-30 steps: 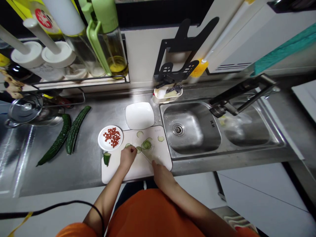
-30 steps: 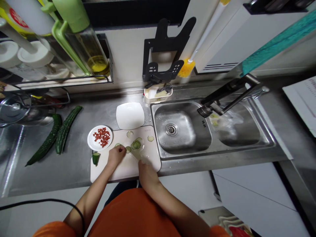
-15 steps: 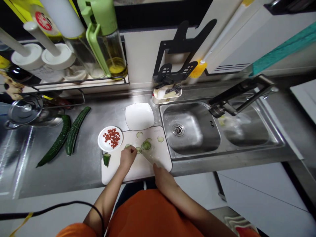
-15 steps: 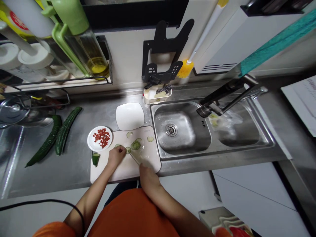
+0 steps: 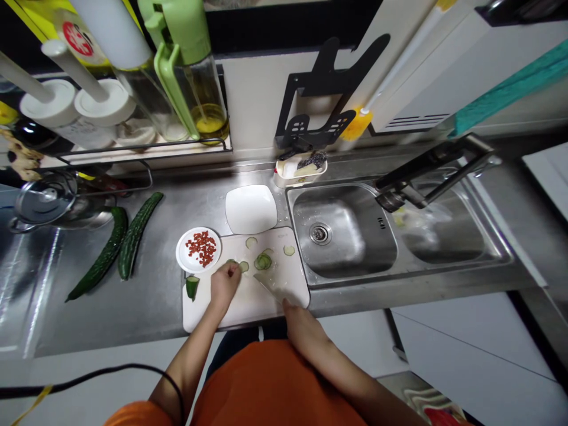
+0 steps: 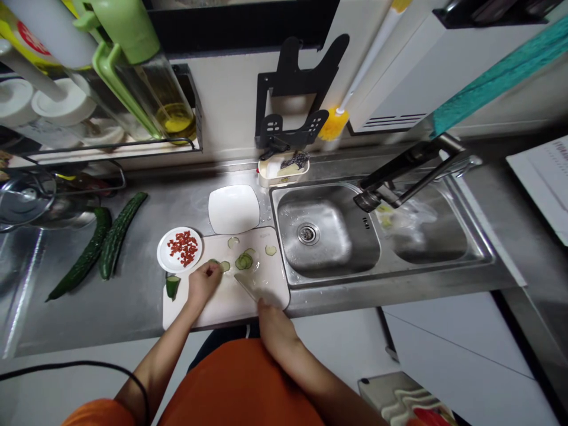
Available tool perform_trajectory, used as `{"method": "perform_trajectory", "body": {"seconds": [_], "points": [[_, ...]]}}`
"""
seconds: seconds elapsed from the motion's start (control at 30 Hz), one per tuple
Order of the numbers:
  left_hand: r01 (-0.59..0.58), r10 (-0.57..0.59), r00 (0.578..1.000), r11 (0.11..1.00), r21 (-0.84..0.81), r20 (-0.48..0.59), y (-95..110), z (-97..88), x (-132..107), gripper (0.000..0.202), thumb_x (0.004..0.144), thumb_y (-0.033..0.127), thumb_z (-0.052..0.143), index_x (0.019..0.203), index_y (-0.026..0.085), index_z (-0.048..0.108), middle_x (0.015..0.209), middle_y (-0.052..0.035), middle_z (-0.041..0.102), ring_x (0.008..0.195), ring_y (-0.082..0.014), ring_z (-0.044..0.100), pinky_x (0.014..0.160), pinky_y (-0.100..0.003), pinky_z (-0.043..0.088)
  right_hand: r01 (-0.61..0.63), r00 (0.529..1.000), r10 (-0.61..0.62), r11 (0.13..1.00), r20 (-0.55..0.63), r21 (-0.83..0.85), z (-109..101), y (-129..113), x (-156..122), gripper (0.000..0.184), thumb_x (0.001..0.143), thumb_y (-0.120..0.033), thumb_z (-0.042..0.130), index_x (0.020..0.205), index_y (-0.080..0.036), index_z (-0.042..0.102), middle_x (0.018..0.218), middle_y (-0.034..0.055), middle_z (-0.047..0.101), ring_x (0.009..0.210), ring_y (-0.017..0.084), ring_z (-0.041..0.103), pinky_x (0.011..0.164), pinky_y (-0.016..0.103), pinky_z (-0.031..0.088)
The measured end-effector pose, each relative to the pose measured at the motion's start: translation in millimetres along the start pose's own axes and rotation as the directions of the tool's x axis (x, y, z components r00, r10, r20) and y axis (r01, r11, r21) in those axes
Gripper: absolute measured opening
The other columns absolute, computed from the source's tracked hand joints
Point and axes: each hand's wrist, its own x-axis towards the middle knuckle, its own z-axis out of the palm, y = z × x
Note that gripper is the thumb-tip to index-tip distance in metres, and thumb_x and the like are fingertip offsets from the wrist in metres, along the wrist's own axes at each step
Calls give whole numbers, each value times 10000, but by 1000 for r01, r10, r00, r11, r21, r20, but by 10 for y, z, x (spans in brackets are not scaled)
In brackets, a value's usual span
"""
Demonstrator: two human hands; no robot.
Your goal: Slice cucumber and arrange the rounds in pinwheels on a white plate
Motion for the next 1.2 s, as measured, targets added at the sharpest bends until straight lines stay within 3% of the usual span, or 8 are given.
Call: {"method": "perform_trajectory", "body": {"seconds": [0.17,0.37,0.57,0.7,0.83,0.93,1.07,1.2], "points": [[66,-63,988,998,12,-138,-108,-101,7,226,786,325,494,779,190,675,666,11,660,620,-124,566,647,-212,403,6,1000,-6,1000,-3,-19,-8,9,19,539,768,59,293,1237,-105,502,1003,146,688,972,245,647,713,288,465],[99,-92,979,995,30,-184,-221,-122,9,218,784,328,509,795,197,683,681,5,671,633,-135,589,660,-230,411,20,999,-20,1000,-25,-18,37,37,60,528,776,58,289,1225,-106,512,1006,150,688,961,248,651,701,281,468],[39,-7,975,989,142,-222,-280,-91,-18,223,811,290,505,936,205,668,733,-11,663,655,-140,586,663,-243,411,18,1000,-18,1000,-23,-24,42,36,42,544,778,64,282,1248,-100,501,1009,155,688,961,250,652,716,290,471],[-80,126,964,977,199,-232,-266,-73,-21,209,836,278,507,956,187,652,817,-42,648,747,-155,583,714,-260,430,11,1000,-12,1000,-26,-18,39,25,38,539,790,57,266,1248,-100,502,1013,158,686,970,256,649,723,301,475],[-251,272,950,957,145,-155,-153,-24,44,224,855,274,515,1019,179,634,955,-71,637,862,-165,579,822,-280,452,2,1000,-2,999,-22,-33,33,17,40,533,799,53,267,1253,-99,500,1021,159,684,978,252,646,726,296,474],[-356,359,933,930,88,-12,-28,52,129,271,850,276,544,1102,197,604,984,-64,615,882,-162,573,847,-286,462,-1,1000,1,1000,-17,-30,26,15,39,536,803,52,266,1261,-104,497,1019,153,685,972,245,648,730,294,473],[-395,376,906,916,70,195,104,178,245,323,814,269,607,1133,220,584,997,-51,585,856,-153,571,822,-287,472,-8,1000,7,999,-23,-33,14,3,33,534,804,48,277,1265,-109,495,1019,149,686,970,252,650,733,303,476],[-384,338,887,919,95,316,162,251,337,342,780,230,642,1117,225,585,1051,-54,555,930,-169,558,854,-299,455,-19,999,18,999,-29,-33,4,-13,17,531,800,48,287,1259,-103,507,1040,166,680,982,259,647,733,299,482]]}}
